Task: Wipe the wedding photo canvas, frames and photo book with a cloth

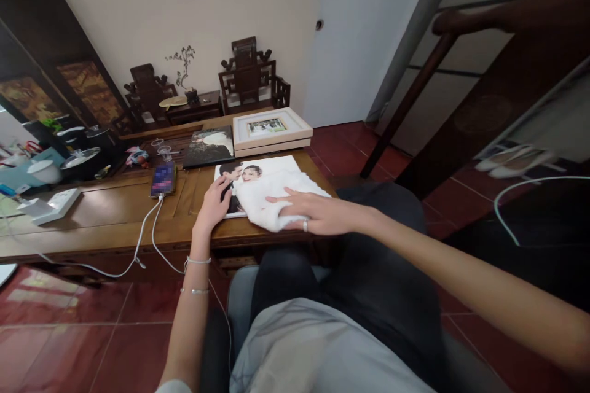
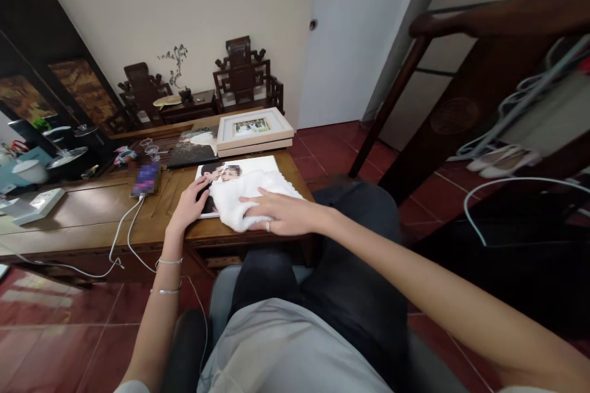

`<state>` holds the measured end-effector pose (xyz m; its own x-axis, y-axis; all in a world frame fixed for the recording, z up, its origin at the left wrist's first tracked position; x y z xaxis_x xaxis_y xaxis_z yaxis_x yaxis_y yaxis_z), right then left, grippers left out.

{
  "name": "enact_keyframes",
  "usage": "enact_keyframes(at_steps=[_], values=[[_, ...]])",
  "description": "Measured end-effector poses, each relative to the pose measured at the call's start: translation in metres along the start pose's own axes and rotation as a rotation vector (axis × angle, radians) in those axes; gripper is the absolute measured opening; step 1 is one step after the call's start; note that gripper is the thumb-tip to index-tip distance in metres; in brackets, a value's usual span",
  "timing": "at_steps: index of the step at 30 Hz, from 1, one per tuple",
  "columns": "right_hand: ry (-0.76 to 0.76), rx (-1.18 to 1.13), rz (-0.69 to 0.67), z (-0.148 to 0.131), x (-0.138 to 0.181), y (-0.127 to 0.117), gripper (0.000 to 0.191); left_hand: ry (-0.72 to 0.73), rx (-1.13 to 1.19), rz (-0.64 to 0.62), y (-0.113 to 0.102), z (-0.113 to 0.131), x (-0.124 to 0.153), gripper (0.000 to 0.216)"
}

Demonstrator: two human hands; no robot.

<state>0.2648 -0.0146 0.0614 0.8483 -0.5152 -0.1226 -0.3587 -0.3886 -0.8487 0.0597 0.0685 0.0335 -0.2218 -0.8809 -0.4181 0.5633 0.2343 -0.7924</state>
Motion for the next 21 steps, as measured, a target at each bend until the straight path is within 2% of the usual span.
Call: enact_keyframes(at_steps=[2,6,9,12,14,18,21], values=[[0.051,-0.028,0.051,0.026,-0.012,-0.014,0.034,-0.01,0.003,-0.001,-0.001,-0.001,0.0,0.039],[0.139,0.027,0.25,0.075,-0.052,-0.04,0.037,-0.017,0.0,-0.018,-0.002,-0.003,0.0,0.039],[0.192,0.102,0.339,0.086,-0.082,-0.044,0.036,-0.013,-0.002,-0.023,-0.002,-0.003,0.0,0.039],[0.183,0.108,0.355,0.071,-0.096,-0.036,0.035,-0.012,0.004,-0.018,-0.002,-0.003,-0.001,0.038],[0.163,0.092,0.337,0.051,-0.092,-0.024,0.035,-0.007,0.008,-0.016,-0.002,-0.003,-0.001,0.039],[0.072,0.033,0.254,0.003,-0.054,0.004,0.036,0.007,0.01,-0.022,-0.001,-0.001,-0.002,0.039],[0.022,-0.036,0.2,-0.016,-0.018,0.014,0.036,0.006,0.017,-0.018,0.0,0.0,-0.001,0.04]])
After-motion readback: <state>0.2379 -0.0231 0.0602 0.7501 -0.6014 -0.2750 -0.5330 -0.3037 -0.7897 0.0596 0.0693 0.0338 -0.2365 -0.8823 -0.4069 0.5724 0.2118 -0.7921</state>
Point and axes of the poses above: each hand's wrist, its own x-axis away from the middle knuckle, its own y-axis out of the palm, z = x × y, the point moved 8 cm from there along -x, towards the middle knuckle, and after that the axes turned 5 degrees about -x, right-handed, at the moved point
